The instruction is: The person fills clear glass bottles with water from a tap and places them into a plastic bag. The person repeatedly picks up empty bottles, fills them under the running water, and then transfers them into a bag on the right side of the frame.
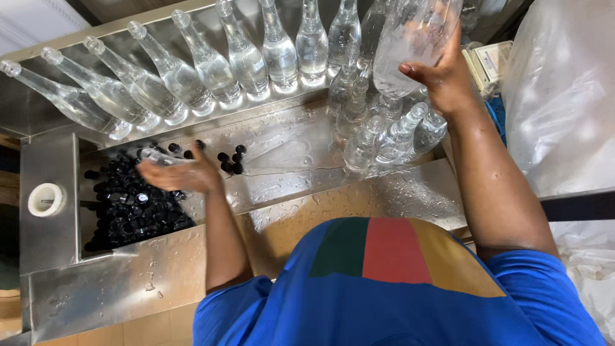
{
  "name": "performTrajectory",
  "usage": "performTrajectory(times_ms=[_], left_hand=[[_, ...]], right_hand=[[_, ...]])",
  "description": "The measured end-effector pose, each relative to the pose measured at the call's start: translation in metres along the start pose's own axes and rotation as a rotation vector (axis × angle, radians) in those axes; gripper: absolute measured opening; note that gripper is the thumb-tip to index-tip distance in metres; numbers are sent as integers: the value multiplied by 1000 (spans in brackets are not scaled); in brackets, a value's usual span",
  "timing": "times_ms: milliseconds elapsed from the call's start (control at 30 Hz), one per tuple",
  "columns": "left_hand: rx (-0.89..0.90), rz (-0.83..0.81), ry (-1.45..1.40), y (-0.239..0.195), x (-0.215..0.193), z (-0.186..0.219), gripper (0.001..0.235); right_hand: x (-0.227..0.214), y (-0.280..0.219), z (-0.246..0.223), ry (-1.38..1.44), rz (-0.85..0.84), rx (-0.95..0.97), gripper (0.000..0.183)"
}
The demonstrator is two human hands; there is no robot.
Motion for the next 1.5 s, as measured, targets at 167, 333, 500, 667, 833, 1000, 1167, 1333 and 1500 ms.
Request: performTrajectory(times_ms=[167,333,500,667,833,1000,1167,1333,1500], left_hand=[[-489,-502,-71,33,40,-29,41],[-522,-795,-634,110,54,96,34],[-851,-1437,-1257,182,-2,309,38],[-373,-1531,-1627,215,-40,478,67],[-635,-1510,-1559,200,-40,511,54],[-682,-1421,-1522,187,-40,513,60],[-644,-1514,-1433,201,-43,500,112],[-852,-1349,-1671,186,-21,516,44],[-962,-1267,-1692,167,-11,520,80]], right_hand=[[-3,14,49,130,136,22,104],[11,4,2,144,107,204,106],[17,-1,9,95,60,190,109],[7,9,53,265,-17,267,91],[-13,-15,15,208,-88,361,111],[-15,-64,-82,-143,-200,248,152],[-26,-76,-81,97,51,532,122],[-95,-123,-13,-189,379,222,129],[-133,-185,72,-271,562,154,140]])
Point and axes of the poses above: each hand's wrist, its own y-axis towards the middle knuckle, its own x-axis out of the palm, z = x × y, the point moved 3 cm from there along y, towards the middle knuckle, and after that the axes turned 15 degrees about z, right-handed, at the moved point
